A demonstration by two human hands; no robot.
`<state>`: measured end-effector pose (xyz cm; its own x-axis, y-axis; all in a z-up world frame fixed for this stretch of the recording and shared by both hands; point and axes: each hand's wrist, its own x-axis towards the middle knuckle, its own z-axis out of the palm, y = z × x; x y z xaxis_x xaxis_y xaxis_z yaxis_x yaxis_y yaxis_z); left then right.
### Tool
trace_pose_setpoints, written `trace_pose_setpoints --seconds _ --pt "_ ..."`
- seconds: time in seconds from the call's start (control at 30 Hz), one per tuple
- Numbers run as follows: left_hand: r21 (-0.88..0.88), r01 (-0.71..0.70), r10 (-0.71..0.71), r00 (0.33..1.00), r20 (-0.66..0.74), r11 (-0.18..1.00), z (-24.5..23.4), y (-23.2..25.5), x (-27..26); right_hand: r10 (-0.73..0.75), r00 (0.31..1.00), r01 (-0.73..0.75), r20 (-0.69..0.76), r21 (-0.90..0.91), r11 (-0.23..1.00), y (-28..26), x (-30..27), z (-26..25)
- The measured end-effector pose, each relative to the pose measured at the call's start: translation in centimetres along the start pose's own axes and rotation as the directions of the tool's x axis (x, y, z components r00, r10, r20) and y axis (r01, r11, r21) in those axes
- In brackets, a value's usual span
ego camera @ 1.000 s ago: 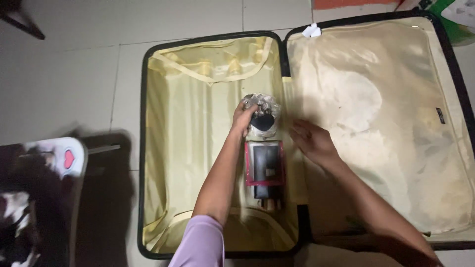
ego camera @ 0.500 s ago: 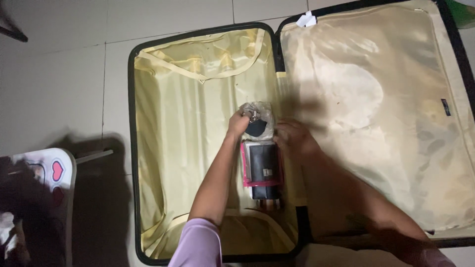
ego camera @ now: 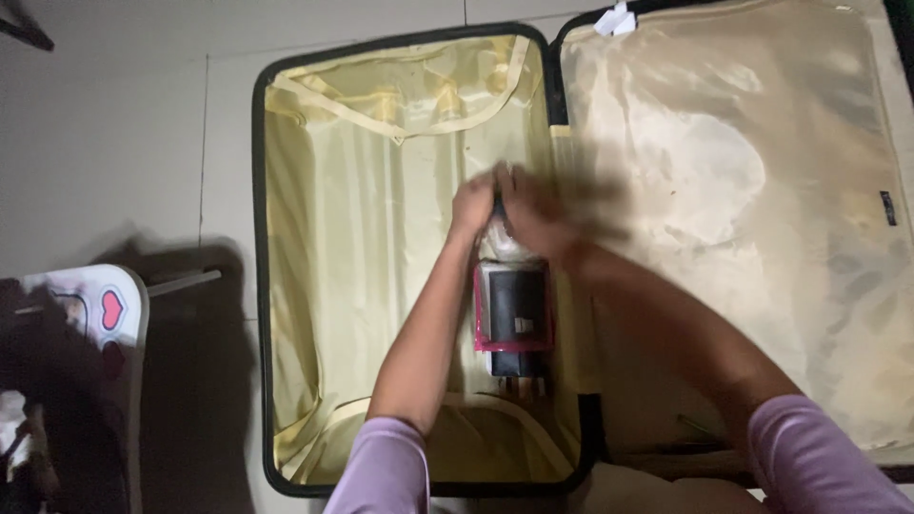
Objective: Packing clothes and various items into a pink suitcase and zipping it closed.
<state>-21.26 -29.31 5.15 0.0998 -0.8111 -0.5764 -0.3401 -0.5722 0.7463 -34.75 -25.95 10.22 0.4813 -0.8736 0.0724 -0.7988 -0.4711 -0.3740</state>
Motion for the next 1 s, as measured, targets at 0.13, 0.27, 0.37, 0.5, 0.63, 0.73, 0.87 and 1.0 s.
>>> trace_pose_setpoints --seconds 0.13,0.27,0.37,0.5,0.63,0.73,0.87,1.0 --pt "-0.263 -0.146 0.172 0.982 0.078 0.954 0.4 0.0 4.3 0.134 0.991 -0.134 0.012 0.005 0.991 1.7 2.9 -0.4" --pt "-0.460 -0.098 0.196 0.966 0.170 0.883 0.7 -1.1 5.1 0.032 0.992 -0.048 -0.119 -0.134 0.990 4.2 4.3 3.2" --pt "-0.281 -0.204 0.225 0.974 0.043 0.938 1.4 -4.7 7.1 0.170 0.983 -0.178 -0.064 -0.155 0.972 3.8 5.1 4.0" --pt "-0.078 -0.505 0.500 0.863 -0.070 0.860 1.3 -9.8 7.0 0.135 0.954 -0.189 -0.267 -0.189 0.964 8.0 5.6 11.2" --pt "-0.110 -0.206 0.196 0.976 -0.100 0.972 -2.2 -4.9 -4.0 0.171 0.973 -0.223 -0.155 -0.439 0.871 7.0 6.2 9.4" --pt "-0.057 -0.206 0.194 0.966 -0.170 0.977 -2.1 -9.1 -7.0 0.256 0.966 -0.216 -0.030 -0.632 0.744 6.3 6.5 8.6" --pt "0.220 -0.445 0.495 0.754 -0.432 0.868 1.2 -15.8 -12.6 0.216 0.975 -0.179 -0.053 -0.763 0.620 3.5 4.9 4.8" --pt "0.216 -0.457 0.499 0.702 -0.508 0.863 5.3 -18.0 -16.6 0.255 0.965 -0.199 0.060 -0.468 0.861 -0.8 -0.6 3.7"
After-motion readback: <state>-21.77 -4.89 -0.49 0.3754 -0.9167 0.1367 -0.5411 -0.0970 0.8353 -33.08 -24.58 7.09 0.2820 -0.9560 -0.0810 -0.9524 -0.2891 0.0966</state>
